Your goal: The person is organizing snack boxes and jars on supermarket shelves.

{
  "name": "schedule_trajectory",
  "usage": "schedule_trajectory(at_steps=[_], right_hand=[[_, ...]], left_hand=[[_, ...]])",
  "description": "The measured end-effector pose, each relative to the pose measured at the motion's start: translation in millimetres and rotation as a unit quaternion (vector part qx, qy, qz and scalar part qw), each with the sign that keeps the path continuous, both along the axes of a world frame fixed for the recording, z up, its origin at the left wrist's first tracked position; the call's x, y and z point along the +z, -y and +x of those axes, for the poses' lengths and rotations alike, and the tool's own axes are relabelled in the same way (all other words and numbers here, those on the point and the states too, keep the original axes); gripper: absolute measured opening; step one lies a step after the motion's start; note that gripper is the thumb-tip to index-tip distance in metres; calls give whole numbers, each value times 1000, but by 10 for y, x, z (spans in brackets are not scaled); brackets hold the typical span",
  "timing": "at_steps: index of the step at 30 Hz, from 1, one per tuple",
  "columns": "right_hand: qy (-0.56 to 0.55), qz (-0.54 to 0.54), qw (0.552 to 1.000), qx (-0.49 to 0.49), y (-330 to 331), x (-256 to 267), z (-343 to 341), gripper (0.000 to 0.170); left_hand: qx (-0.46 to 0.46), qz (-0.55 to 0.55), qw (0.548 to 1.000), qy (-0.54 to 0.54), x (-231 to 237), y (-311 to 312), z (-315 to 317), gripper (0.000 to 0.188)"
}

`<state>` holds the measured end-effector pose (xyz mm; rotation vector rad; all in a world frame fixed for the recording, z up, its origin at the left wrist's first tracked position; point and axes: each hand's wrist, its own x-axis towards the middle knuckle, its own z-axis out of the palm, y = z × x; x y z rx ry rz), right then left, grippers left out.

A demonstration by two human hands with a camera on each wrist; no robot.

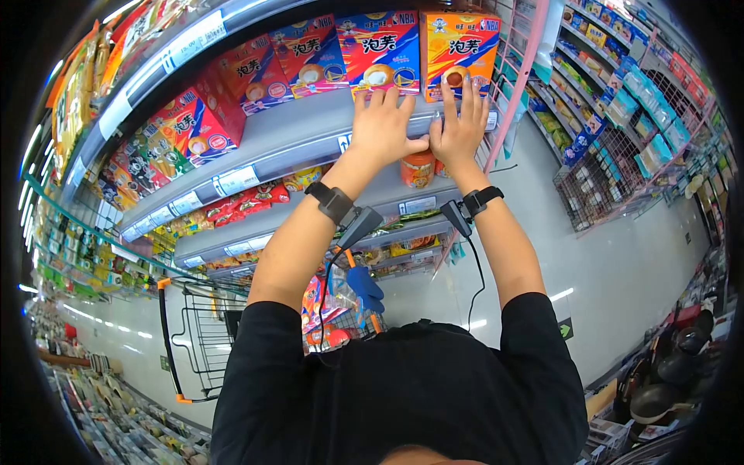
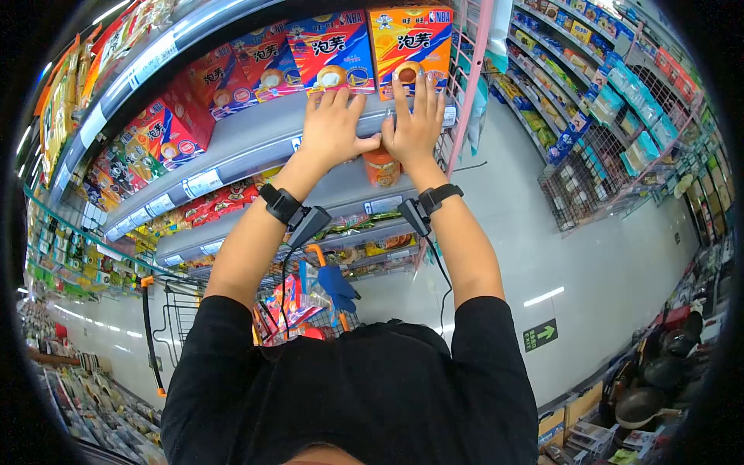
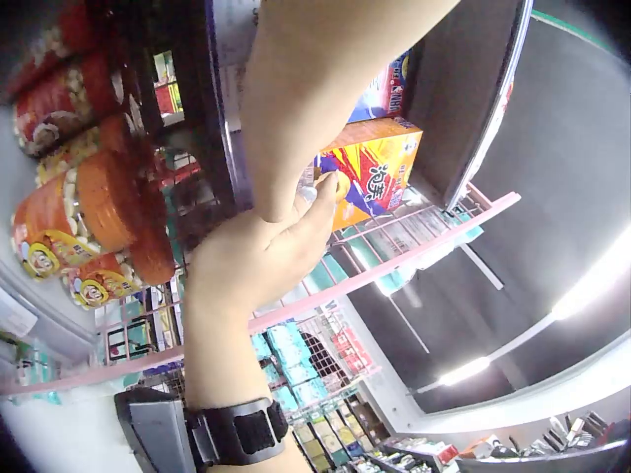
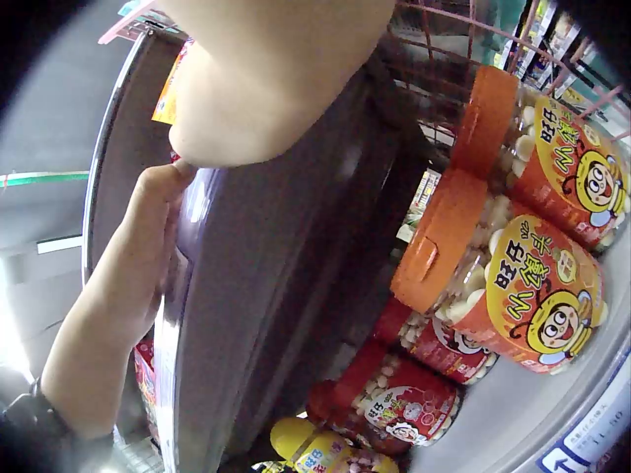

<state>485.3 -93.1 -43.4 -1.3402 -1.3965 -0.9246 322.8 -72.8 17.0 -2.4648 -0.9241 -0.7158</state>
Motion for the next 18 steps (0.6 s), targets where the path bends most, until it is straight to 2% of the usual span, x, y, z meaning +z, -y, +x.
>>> schedule_trajectory(at_steps=[1, 7, 18], right_hand=[[2, 1, 1000, -1, -5, 0, 3, 64], [1, -5, 1000, -1, -10, -15, -11, 60], [-2, -22, 1000, 2, 57, 22, -30, 58]], left_hand=[[-19, 37, 999, 26, -46, -41, -2, 70], [-46, 31, 998, 43, -82, -76, 1, 71], [-56, -17, 998, 32, -37, -40, -27, 64]])
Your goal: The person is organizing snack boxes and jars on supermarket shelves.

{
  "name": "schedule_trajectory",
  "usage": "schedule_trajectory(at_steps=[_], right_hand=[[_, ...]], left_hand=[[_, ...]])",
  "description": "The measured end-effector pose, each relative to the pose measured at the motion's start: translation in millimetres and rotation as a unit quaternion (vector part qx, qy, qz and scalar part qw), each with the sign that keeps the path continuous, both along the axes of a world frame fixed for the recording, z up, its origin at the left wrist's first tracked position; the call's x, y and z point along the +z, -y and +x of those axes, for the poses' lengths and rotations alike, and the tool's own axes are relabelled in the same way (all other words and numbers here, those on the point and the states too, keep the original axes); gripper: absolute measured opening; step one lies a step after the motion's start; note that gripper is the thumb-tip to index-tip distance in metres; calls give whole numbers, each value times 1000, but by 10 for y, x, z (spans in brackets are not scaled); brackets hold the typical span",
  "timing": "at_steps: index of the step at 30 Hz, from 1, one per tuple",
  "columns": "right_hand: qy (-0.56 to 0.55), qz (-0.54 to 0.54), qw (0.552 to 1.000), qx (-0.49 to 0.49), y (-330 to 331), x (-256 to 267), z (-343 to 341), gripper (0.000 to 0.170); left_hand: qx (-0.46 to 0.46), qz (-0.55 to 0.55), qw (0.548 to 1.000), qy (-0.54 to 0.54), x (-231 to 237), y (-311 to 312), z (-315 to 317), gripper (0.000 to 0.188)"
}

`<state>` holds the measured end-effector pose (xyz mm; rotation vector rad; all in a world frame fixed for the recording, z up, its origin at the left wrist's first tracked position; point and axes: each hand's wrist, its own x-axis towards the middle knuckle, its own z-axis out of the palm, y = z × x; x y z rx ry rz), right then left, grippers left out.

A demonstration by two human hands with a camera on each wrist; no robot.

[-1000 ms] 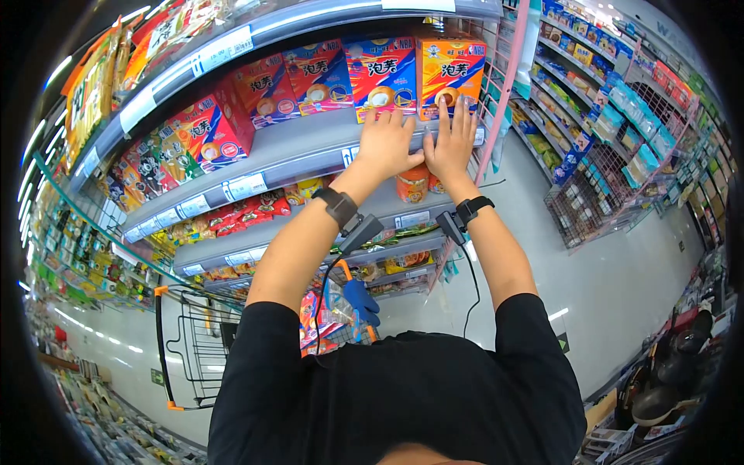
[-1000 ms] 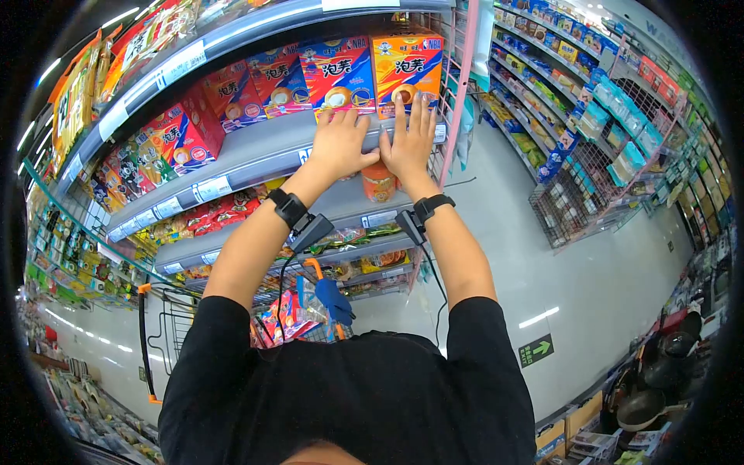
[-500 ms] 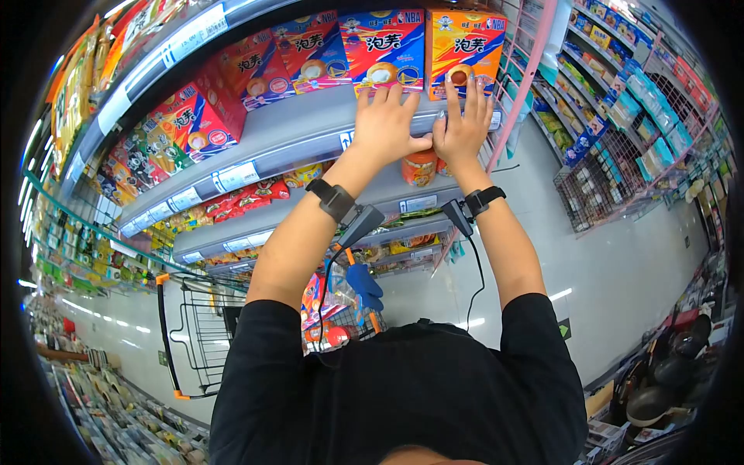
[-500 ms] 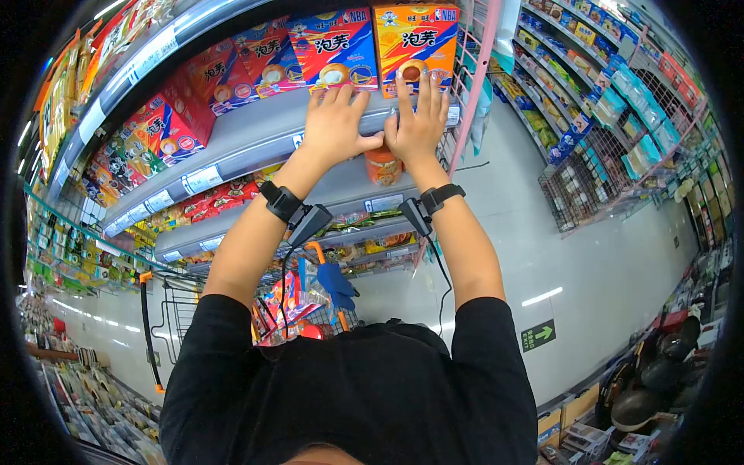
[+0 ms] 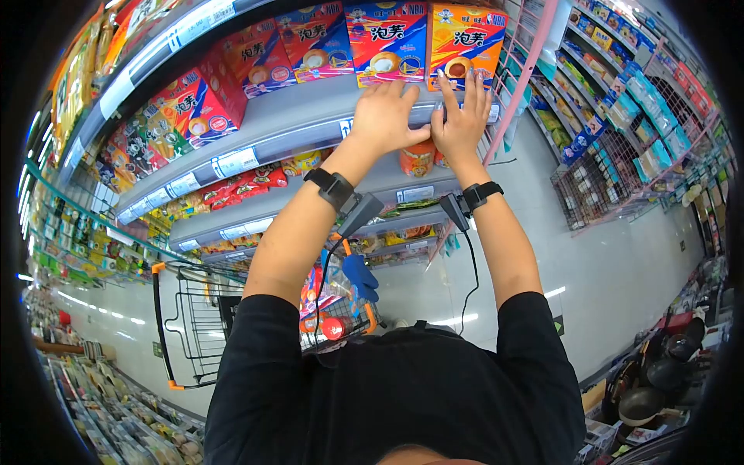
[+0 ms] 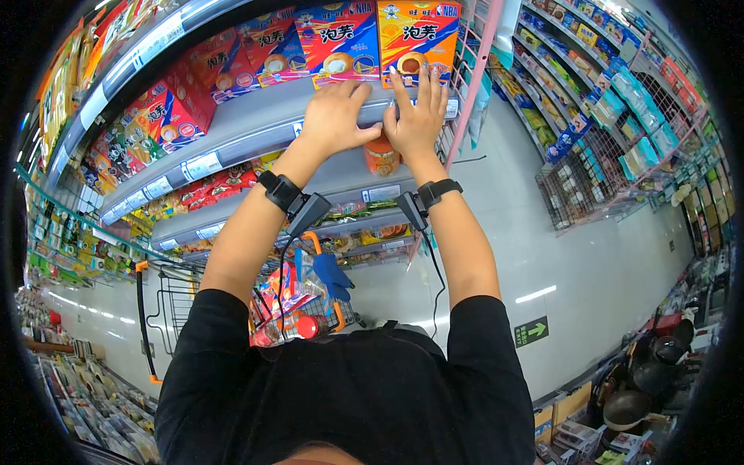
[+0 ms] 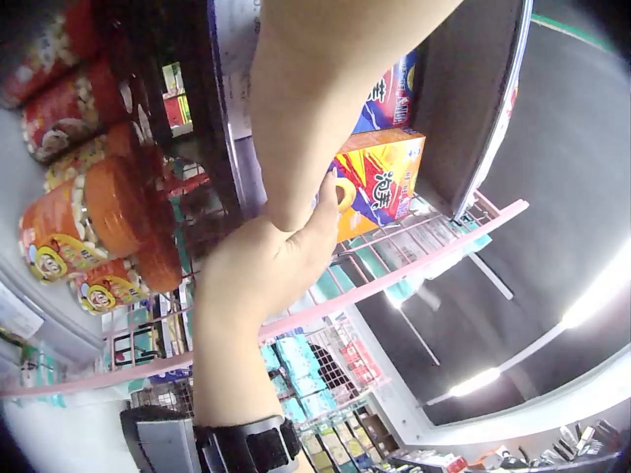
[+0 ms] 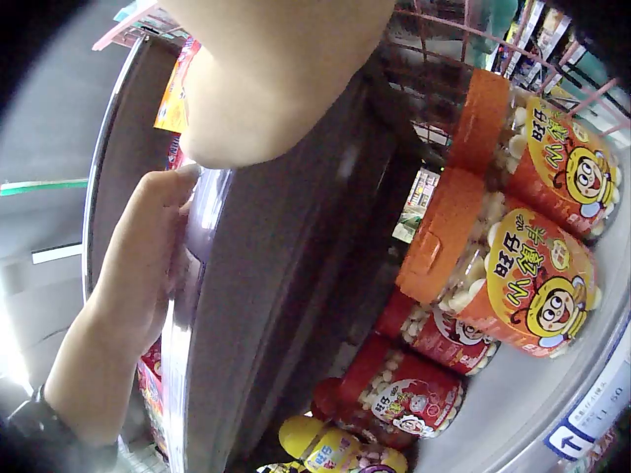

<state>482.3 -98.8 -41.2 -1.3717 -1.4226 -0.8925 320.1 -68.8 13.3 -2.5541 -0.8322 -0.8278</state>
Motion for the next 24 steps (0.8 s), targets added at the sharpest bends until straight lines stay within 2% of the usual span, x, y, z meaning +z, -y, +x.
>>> schedule_trajectory(at_steps=[4, 10, 13, 16, 24], right_hand=[[3, -3, 1000, 3, 6, -9, 2, 57], [6, -6, 1000, 15, 33, 11, 10, 55], [8, -17, 1000, 13, 47, 11, 16, 54], [-5, -23, 999, 39, 79, 30, 17, 54], [-10, -23, 997, 67, 96, 16, -6, 55]], left_hand=[[-27, 53, 998, 34, -57, -37, -42, 60], [-36, 21, 998, 39, -82, -57, -60, 64], [-35, -9, 999, 40, -70, -63, -49, 65], [-81, -85, 992, 44, 16, -77, -52, 67], [-12, -106, 994, -13, 60, -73, -51, 74]])
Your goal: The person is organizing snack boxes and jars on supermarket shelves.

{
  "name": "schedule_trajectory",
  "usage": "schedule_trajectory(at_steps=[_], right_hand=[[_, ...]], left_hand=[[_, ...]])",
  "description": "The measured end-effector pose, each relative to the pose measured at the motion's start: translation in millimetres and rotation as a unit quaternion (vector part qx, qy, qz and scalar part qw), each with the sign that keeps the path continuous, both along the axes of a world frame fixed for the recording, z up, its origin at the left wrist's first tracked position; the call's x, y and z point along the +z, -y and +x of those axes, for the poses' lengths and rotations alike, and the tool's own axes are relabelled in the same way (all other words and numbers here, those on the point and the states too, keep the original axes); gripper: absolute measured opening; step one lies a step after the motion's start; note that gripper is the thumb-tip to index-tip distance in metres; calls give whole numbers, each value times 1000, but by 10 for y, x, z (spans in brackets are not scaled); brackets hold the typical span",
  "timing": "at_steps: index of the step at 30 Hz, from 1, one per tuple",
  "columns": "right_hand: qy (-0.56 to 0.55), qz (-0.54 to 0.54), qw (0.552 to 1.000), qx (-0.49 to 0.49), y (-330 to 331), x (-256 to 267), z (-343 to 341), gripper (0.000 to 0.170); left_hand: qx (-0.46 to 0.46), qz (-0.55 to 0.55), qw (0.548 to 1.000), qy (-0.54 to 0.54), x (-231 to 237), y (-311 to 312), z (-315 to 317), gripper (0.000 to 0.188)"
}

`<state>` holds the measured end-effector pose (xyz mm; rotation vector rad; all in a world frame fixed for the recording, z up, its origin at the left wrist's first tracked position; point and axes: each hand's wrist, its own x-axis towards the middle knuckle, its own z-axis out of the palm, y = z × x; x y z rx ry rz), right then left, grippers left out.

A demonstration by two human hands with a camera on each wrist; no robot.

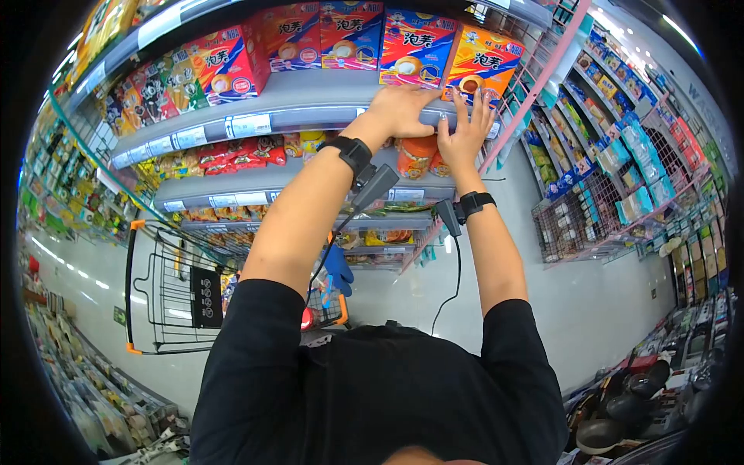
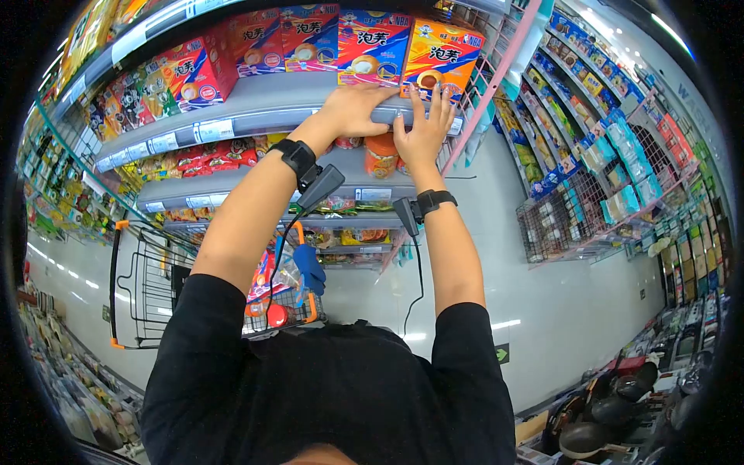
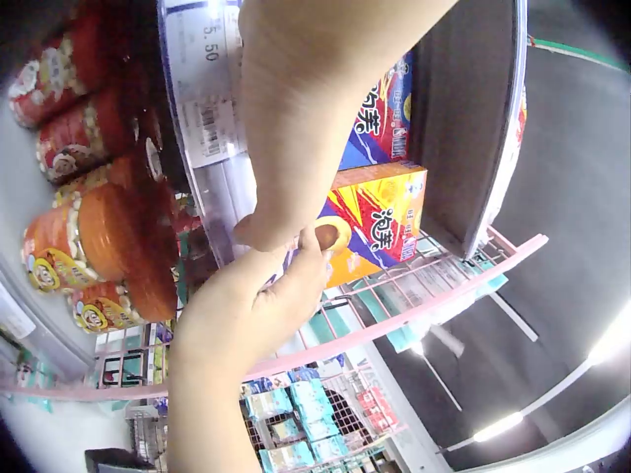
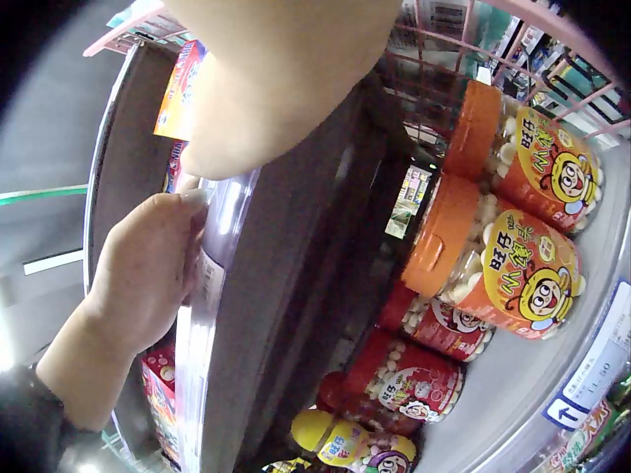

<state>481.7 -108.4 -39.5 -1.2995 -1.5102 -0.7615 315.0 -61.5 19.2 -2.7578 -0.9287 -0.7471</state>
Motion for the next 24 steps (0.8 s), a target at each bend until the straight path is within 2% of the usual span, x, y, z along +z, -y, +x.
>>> schedule_trajectory(at_steps=[4, 7, 9, 11, 13, 17, 21, 24], right_hand=[[-27, 8, 999, 36, 8, -16, 8, 55], [-61, 16, 993, 98, 191, 22, -148, 52], [-64, 22, 991, 118, 386, 7, -283, 47], [-53, 36, 986, 154, 593, -36, -455, 43], [-58, 27, 979, 193, 749, -170, -605, 45], [-76, 2, 971, 225, 827, -520, -972, 38], [-152, -103, 936, 300, 752, -991, -1692, 27], [-146, -302, 856, 393, 771, -1419, -2393, 24]], left_hand=[[-14, 14, 1000, -10, 4, -31, -8, 74], [-42, -31, 998, 25, -25, -35, -20, 73], [-2, -87, 996, 12, 105, 157, -84, 72], [-65, 143, 982, 104, -179, 15, -74, 73], [-132, 193, 952, 198, -273, 120, -139, 75], [-172, 162, 943, 233, -772, 534, -778, 75], [-24, -15, 980, 196, -1829, 943, -1716, 73], [95, -118, 972, 182, -2571, 1326, -2551, 73]])
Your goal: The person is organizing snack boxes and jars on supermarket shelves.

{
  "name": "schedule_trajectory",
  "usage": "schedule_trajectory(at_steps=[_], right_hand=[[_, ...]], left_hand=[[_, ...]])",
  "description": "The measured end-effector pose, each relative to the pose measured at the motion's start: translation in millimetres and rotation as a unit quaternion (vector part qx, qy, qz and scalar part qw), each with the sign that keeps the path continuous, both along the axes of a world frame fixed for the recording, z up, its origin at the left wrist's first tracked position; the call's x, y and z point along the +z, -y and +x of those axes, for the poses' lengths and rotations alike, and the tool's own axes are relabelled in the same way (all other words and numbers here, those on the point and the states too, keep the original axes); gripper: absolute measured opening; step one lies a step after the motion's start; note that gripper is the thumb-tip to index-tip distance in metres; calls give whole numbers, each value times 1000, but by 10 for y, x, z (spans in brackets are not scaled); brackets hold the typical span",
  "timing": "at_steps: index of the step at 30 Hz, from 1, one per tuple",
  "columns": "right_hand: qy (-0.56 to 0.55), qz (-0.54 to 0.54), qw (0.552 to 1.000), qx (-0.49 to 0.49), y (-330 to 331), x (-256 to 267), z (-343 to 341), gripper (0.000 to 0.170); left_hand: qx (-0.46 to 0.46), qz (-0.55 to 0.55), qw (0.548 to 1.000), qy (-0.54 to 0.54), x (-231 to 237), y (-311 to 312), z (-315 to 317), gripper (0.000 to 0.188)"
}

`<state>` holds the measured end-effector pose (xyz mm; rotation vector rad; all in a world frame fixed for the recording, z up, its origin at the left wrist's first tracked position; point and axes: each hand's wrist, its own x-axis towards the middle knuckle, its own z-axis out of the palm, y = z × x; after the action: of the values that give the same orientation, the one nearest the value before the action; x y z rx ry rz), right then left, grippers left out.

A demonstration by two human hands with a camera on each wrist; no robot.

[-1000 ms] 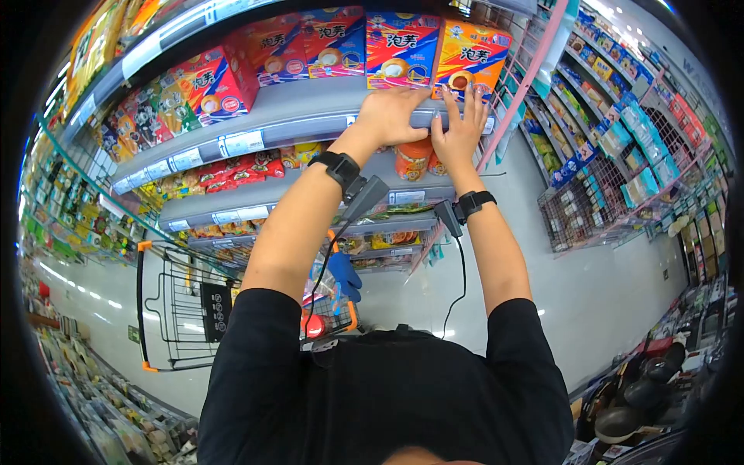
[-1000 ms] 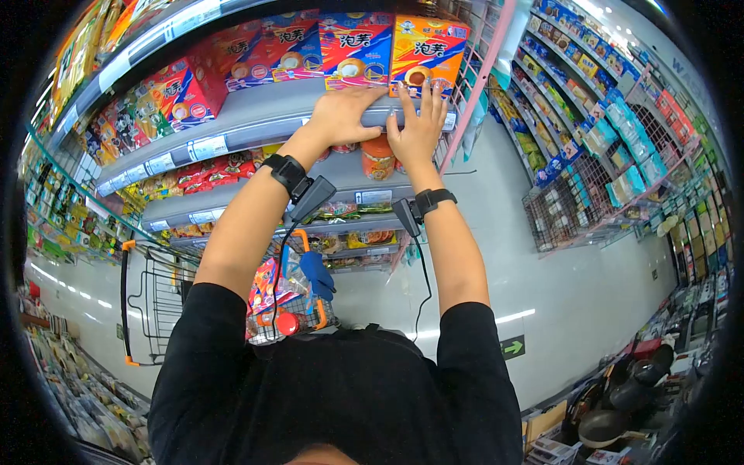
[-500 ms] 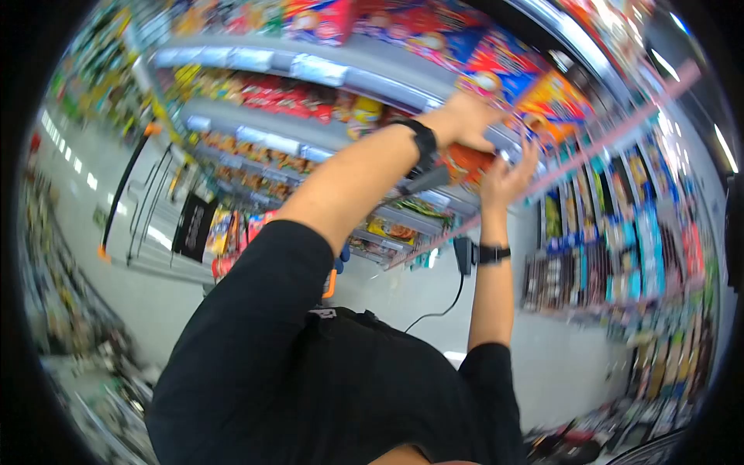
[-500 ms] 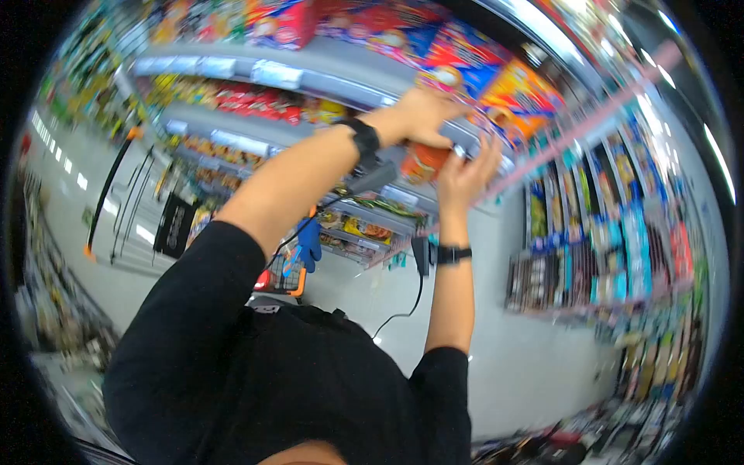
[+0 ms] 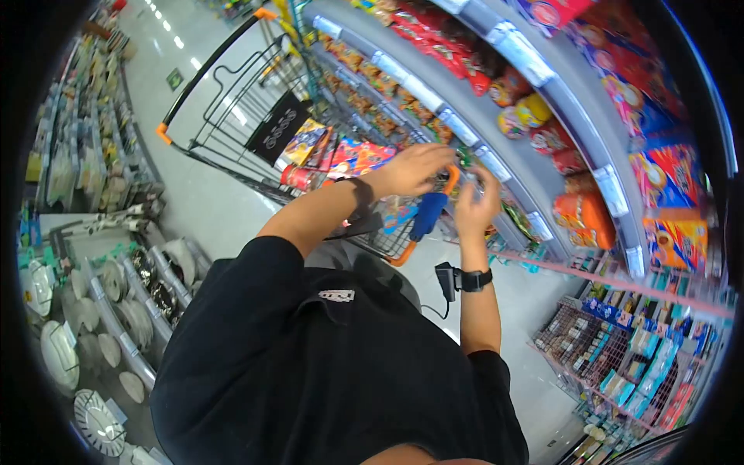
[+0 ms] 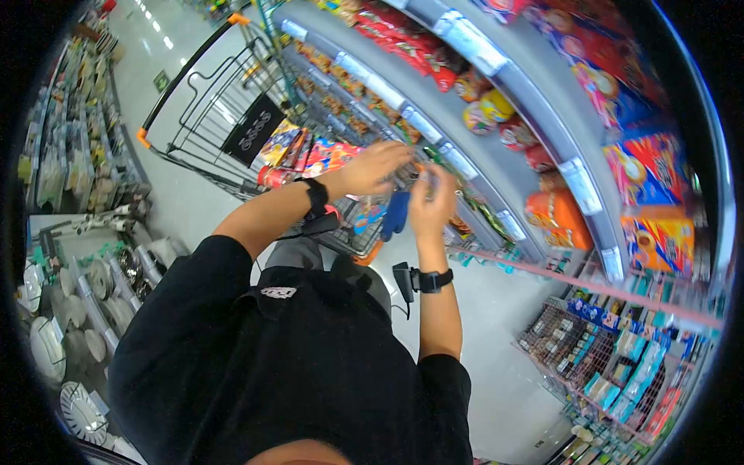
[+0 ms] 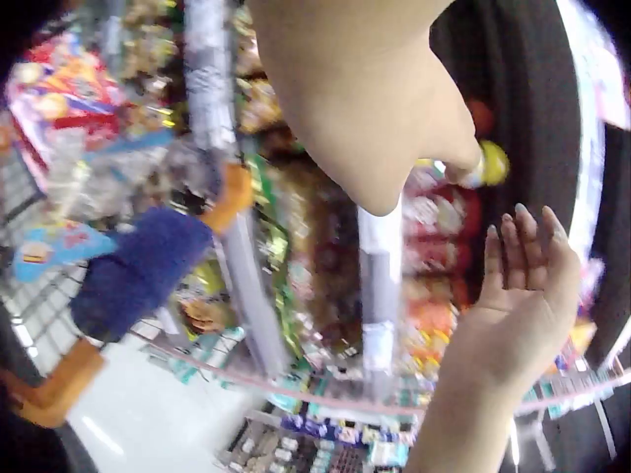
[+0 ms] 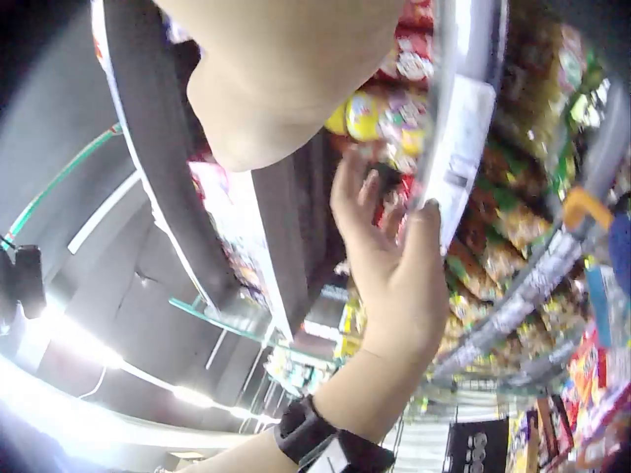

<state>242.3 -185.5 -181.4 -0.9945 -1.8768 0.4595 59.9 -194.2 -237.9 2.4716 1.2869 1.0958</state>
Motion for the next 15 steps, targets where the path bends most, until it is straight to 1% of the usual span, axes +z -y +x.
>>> schedule_trajectory(at_steps=[1, 2, 3, 4, 5, 6, 8, 9, 11, 12, 13, 14, 15], right_hand=[[17, -54, 997, 54, -12, -192, -242, 23], [34, -130, 984, 114, 0, -324, -492, 24], [35, -221, 959, 174, 11, -527, -715, 24], [61, -345, 910, 222, 15, -852, -872, 27], [127, -419, 860, 260, 21, -1182, -1017, 29], [153, -495, 808, 280, 28, -1426, -1169, 30], [198, -631, 684, 308, 45, -1867, -1415, 32], [181, -677, 656, 281, 90, -2159, -1484, 34], [127, -731, 644, 185, 134, -2580, -1571, 34], [98, -754, 636, 134, 164, -2617, -1654, 34], [33, -751, 656, 66, 211, -2619, -1664, 25], [17, -765, 642, 33, 228, -2621, -1707, 25], [-1, -777, 629, 2, 221, -2641, -1733, 26]], left_hand=[[45, -47, 998, 8, -202, 138, -267, 72], [88, -92, 992, 16, -414, 261, -536, 72], [147, -155, 977, 21, -648, 413, -800, 69], [202, -220, 954, 26, -894, 583, -1033, 67], [256, -293, 920, 48, -1155, 736, -1267, 66], [306, -365, 876, 69, -1393, 885, -1476, 65], [370, -531, 758, 79, -1731, 1091, -1831, 61], [363, -568, 736, 63, -1865, 1189, -1988, 59], [341, -640, 688, 30, -2097, 1363, -2204, 57], [326, -642, 693, 28, -2193, 1400, -2288, 57], [310, -644, 699, 26, -2276, 1435, -2342, 57], [293, -643, 707, 22, -2355, 1429, -2417, 56], [267, -671, 691, 44, -2424, 1375, -2491, 62]])
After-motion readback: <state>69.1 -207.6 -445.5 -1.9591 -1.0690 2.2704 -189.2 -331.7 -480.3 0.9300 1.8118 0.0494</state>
